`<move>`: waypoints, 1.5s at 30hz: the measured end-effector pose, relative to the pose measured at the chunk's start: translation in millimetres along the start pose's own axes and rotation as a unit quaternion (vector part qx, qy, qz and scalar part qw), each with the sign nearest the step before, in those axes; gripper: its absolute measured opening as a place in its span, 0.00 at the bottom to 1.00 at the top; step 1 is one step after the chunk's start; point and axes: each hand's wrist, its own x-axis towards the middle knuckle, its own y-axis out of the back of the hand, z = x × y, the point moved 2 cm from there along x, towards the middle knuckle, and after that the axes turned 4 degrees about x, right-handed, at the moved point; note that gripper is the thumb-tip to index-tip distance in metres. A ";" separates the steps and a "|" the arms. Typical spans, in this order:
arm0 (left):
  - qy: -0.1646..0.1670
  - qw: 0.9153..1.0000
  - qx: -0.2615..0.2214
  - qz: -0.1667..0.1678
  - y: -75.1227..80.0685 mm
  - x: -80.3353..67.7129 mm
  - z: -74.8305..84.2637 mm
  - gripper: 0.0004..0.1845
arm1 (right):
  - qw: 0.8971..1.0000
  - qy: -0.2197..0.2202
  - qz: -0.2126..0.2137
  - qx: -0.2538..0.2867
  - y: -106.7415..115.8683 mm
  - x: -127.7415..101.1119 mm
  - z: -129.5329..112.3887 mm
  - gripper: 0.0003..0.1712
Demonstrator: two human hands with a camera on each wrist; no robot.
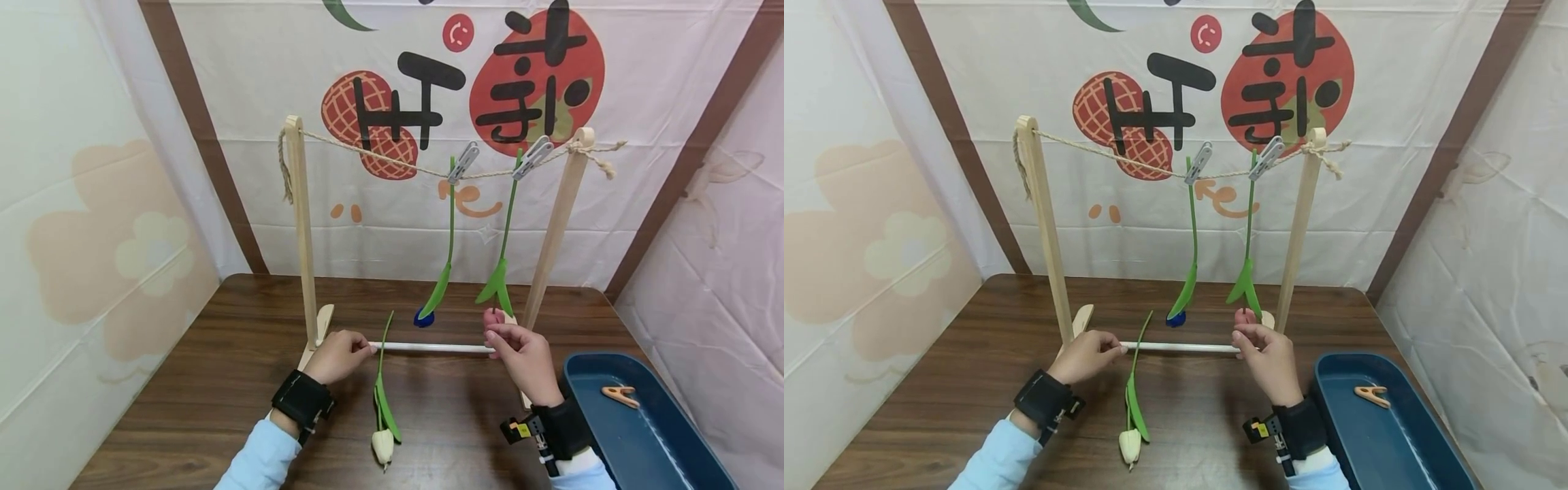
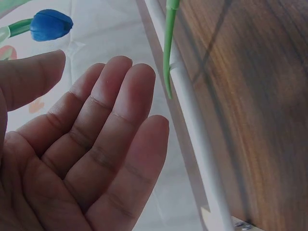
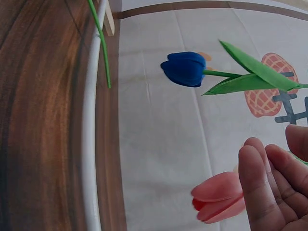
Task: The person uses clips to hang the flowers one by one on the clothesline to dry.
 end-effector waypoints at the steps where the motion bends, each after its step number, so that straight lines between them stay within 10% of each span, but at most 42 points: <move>1: 0.001 1.000 -0.003 0.001 -0.8 -0.7 -1.1 0.10 | 1.000 -0.002 0.001 0.001 -0.5 -0.8 1.4 0.10; 45: 0.034 0.998 -0.046 0.024 -20.8 -7.3 -14.7 0.08 | 0.997 -0.073 -0.007 0.017 -6.5 -8.7 28.1 0.15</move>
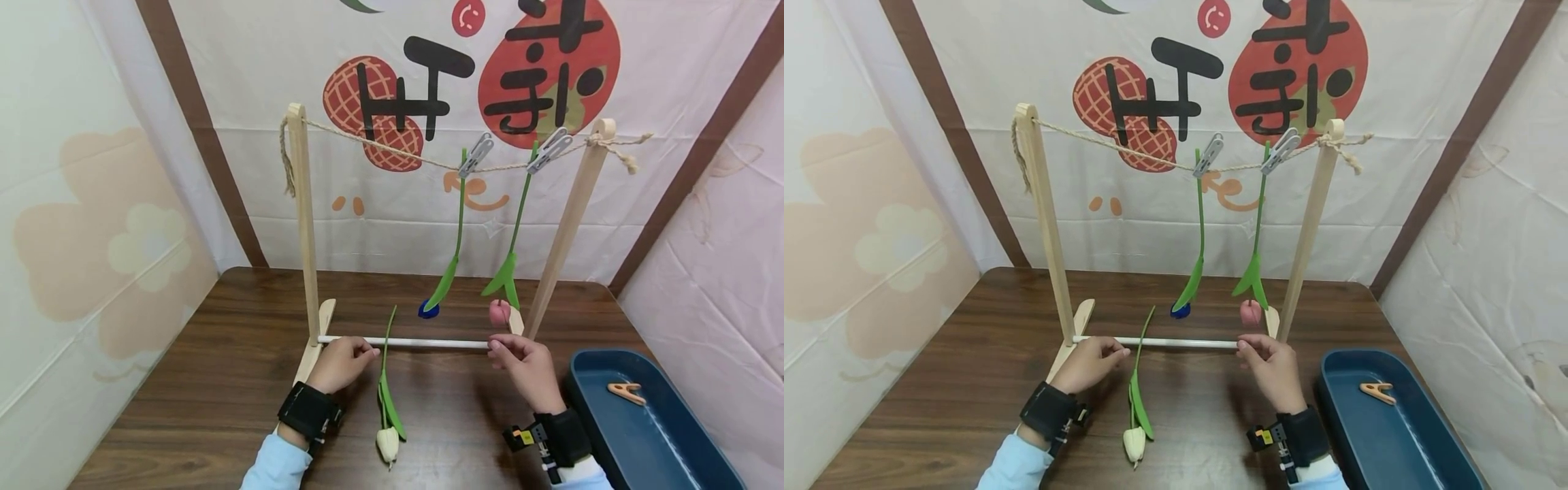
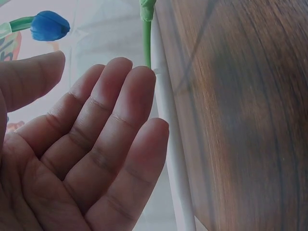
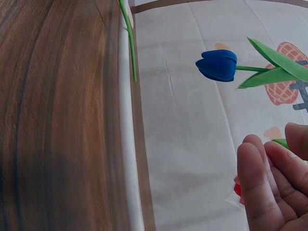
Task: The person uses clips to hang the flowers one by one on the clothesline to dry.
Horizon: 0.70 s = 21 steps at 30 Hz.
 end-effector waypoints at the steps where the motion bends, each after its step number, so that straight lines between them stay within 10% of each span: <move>1: 0.001 1.000 0.001 0.000 0.6 -0.1 -0.3 0.08 | 1.000 0.007 0.001 -0.004 1.7 -0.2 -1.2 0.15; 12: -0.005 1.000 -0.005 0.006 1.9 -2.0 -1.6 0.08 | 0.992 0.060 0.055 -0.092 39.0 -7.8 -19.4 0.15; 21: -0.012 1.000 -0.003 0.007 4.2 -2.8 -0.6 0.09 | 0.964 0.104 0.109 -0.220 95.8 -16.4 -47.8 0.17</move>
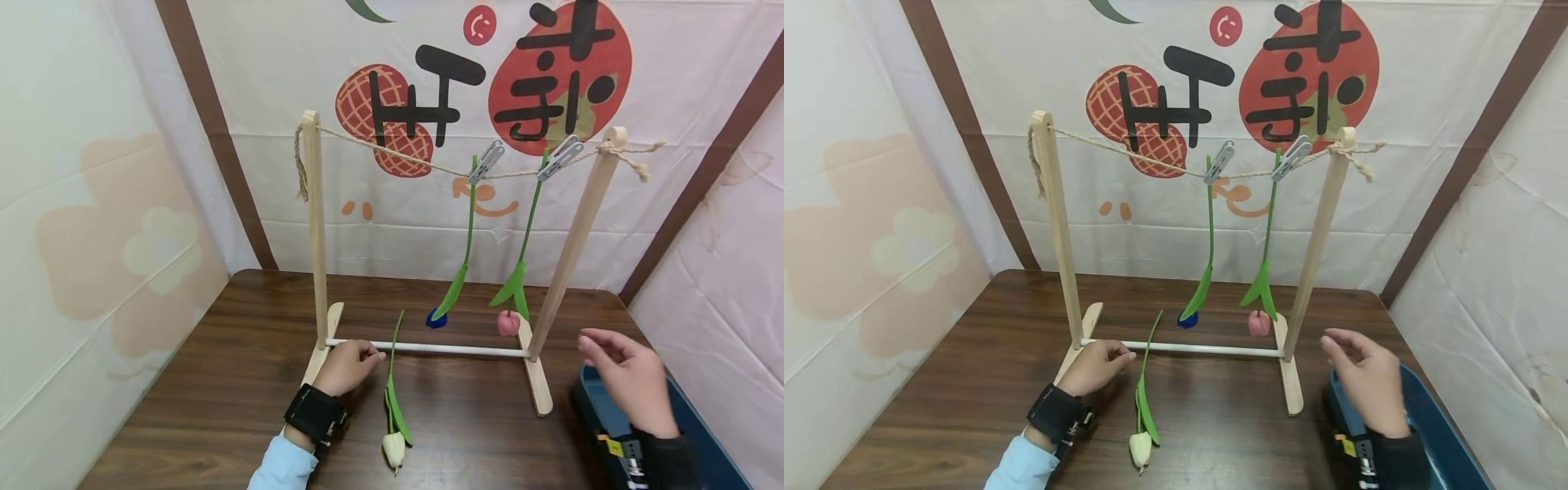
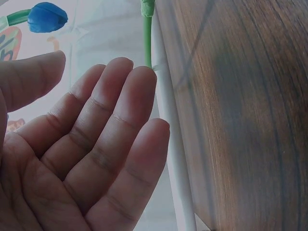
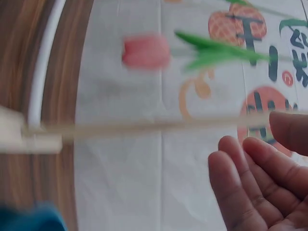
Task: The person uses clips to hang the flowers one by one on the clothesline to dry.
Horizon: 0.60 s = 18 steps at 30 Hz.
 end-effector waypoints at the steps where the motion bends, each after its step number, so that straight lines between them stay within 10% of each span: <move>1: -0.001 1.000 0.000 0.000 0.0 -0.1 0.2 0.09 | 1.000 0.001 -0.002 -0.015 8.4 1.8 2.1 0.17; 18: 0.006 1.000 0.007 0.003 1.9 0.5 -1.5 0.07 | 0.951 -0.022 -0.208 -0.229 63.6 38.8 88.8 0.13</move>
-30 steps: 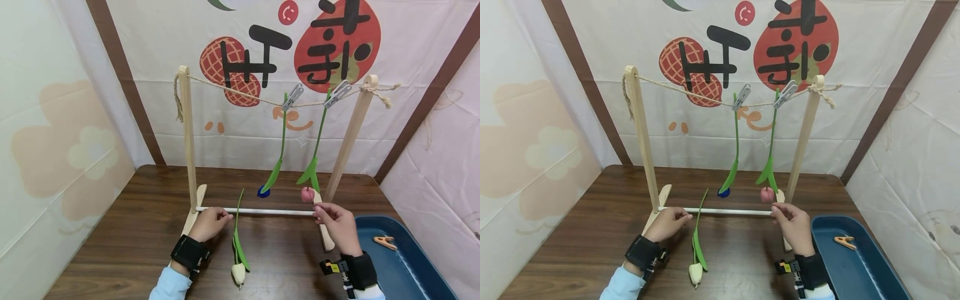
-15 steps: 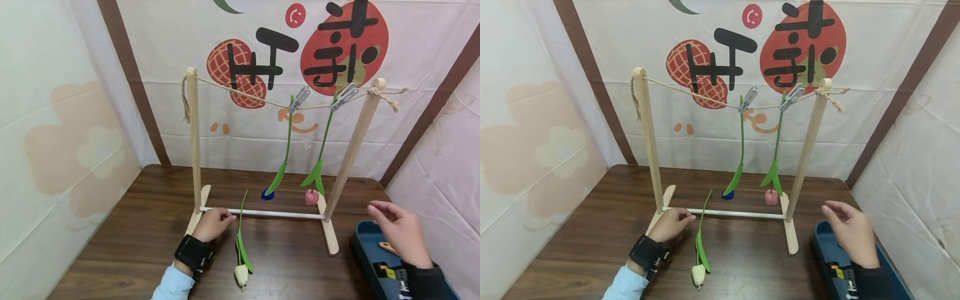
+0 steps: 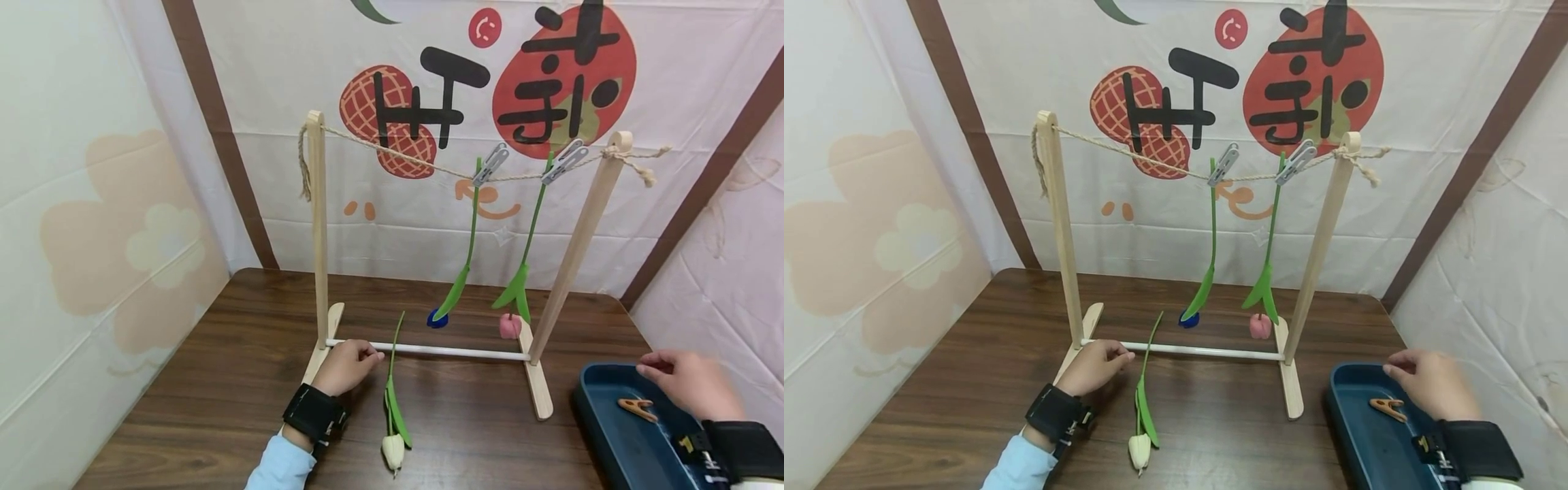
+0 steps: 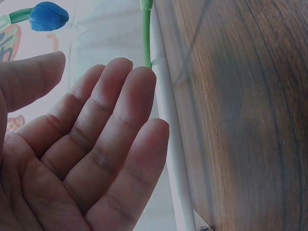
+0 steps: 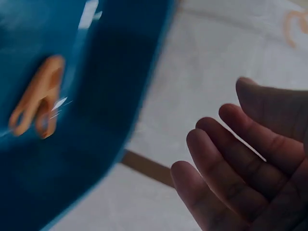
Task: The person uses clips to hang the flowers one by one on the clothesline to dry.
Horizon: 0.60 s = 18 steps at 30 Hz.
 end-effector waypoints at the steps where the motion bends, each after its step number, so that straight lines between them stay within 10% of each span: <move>1: 0.002 1.000 -0.001 0.000 0.6 -0.1 -0.5 0.07 | 1.000 0.001 -0.018 -0.007 -3.3 2.0 4.0 0.14; 18: -0.005 1.000 -0.013 -0.003 1.0 -2.7 -3.0 0.08 | 0.984 -0.050 -0.150 -0.076 -48.3 17.2 29.4 0.18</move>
